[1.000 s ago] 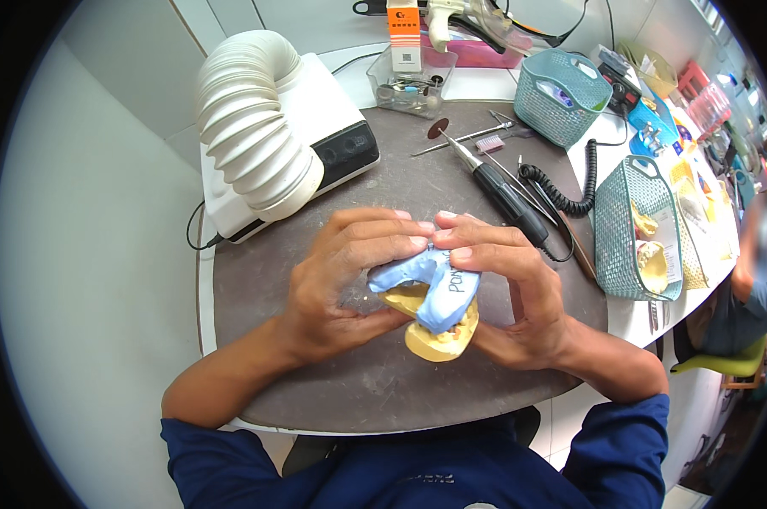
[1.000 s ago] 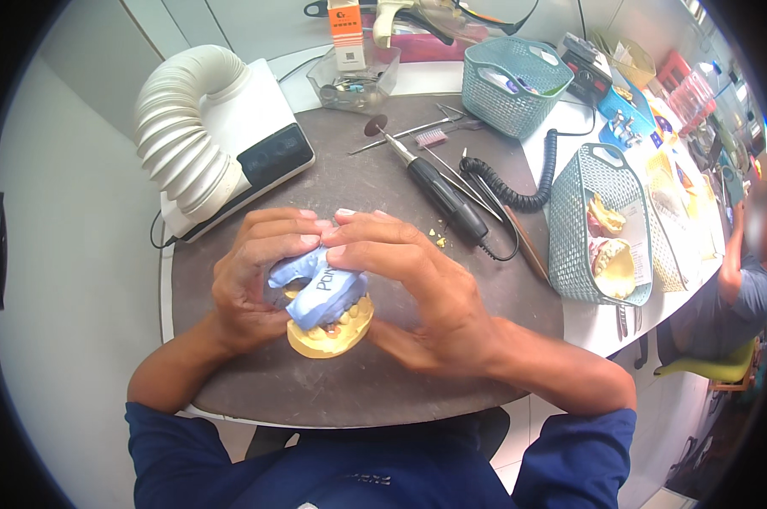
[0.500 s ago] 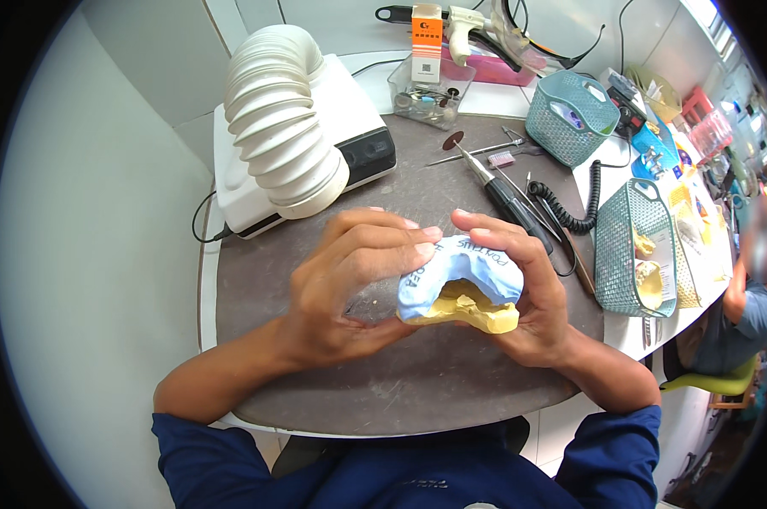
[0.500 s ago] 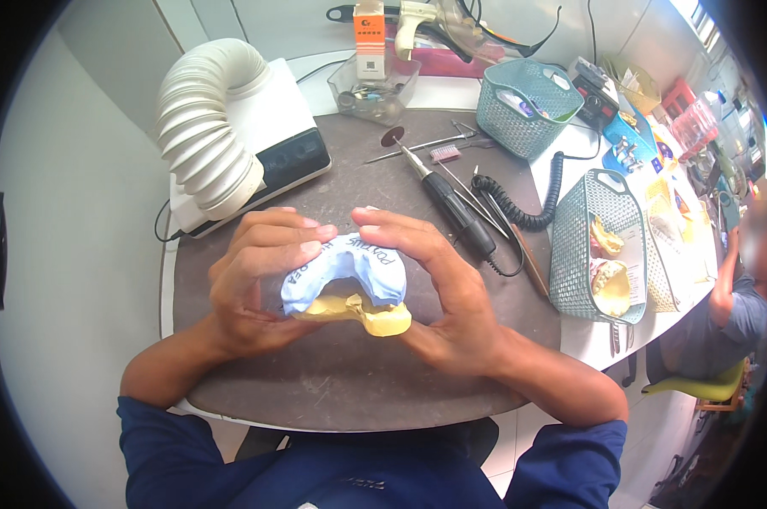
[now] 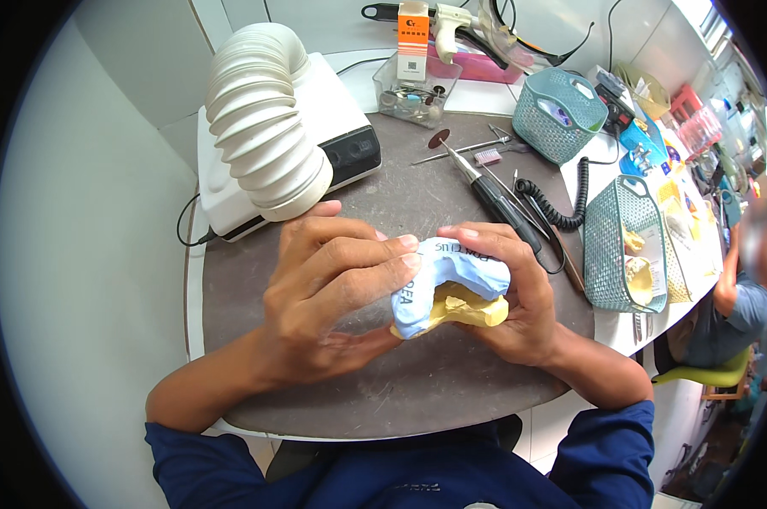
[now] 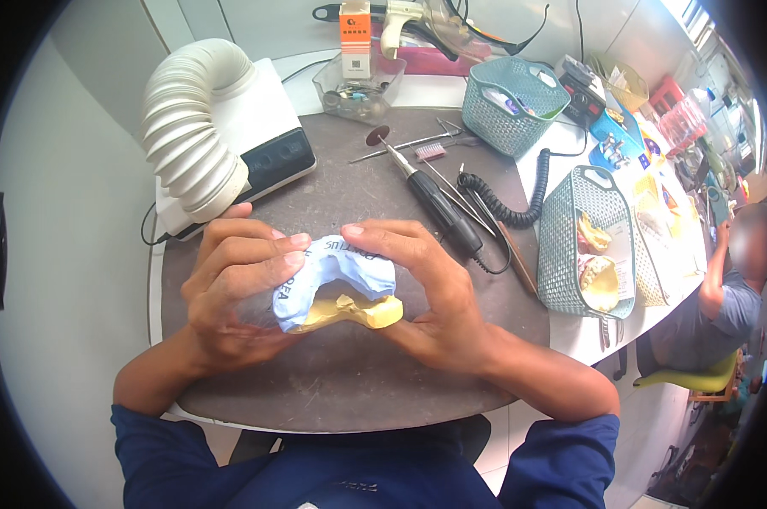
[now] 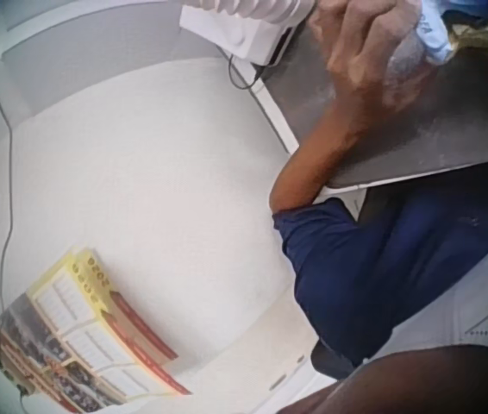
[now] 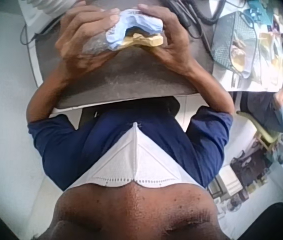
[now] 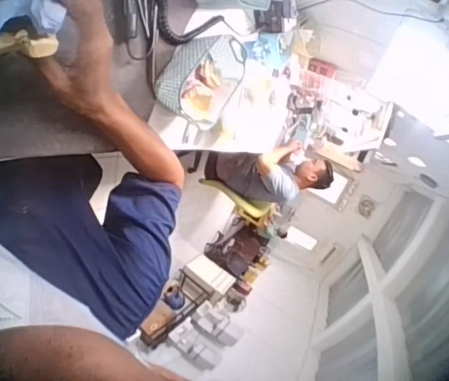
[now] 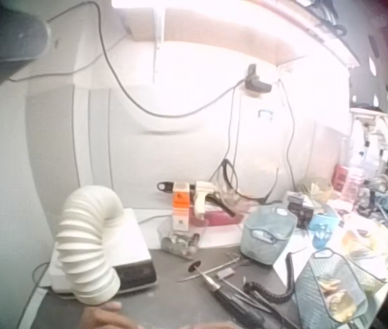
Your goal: The person uses a rotary grinding tool to trim and smooth the edges of a yellow dental mold. They repeatedly separate the mold from a blue counterpart to inspect the fit and then resume grinding specific areas of the yellow mold.
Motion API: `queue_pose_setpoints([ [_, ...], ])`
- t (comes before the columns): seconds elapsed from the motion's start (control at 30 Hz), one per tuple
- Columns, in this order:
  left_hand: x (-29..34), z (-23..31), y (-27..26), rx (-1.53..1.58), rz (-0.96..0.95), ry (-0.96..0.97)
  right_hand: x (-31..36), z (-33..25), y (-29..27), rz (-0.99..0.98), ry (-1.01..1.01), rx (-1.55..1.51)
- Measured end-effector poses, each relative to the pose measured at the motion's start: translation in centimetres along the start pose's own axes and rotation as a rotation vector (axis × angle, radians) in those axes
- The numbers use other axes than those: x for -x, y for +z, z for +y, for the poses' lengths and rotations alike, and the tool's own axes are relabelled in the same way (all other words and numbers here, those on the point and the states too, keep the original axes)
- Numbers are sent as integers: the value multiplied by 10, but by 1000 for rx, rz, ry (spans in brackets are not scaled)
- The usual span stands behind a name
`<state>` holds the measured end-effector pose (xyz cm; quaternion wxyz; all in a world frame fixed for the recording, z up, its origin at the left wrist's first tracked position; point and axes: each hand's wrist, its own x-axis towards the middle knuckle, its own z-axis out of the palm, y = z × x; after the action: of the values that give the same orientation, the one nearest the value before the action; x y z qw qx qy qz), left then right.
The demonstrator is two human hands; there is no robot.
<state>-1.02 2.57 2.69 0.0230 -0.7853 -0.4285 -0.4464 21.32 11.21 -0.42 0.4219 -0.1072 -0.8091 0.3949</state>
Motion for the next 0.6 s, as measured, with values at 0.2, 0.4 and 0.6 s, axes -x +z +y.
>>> queue_pose_setpoints([
  [0.2, -1, 1, -3, -1, -52, -20, -4, -2, -3, 17, -24, 57],
  [0.4, -2, 1, -7, -29, -83, 33, -7, -3, -6, -19, -52, 127],
  [0.6, -4, 0, -5, 2, -71, 8, -5, -2, -5, -9, -1, 69],
])
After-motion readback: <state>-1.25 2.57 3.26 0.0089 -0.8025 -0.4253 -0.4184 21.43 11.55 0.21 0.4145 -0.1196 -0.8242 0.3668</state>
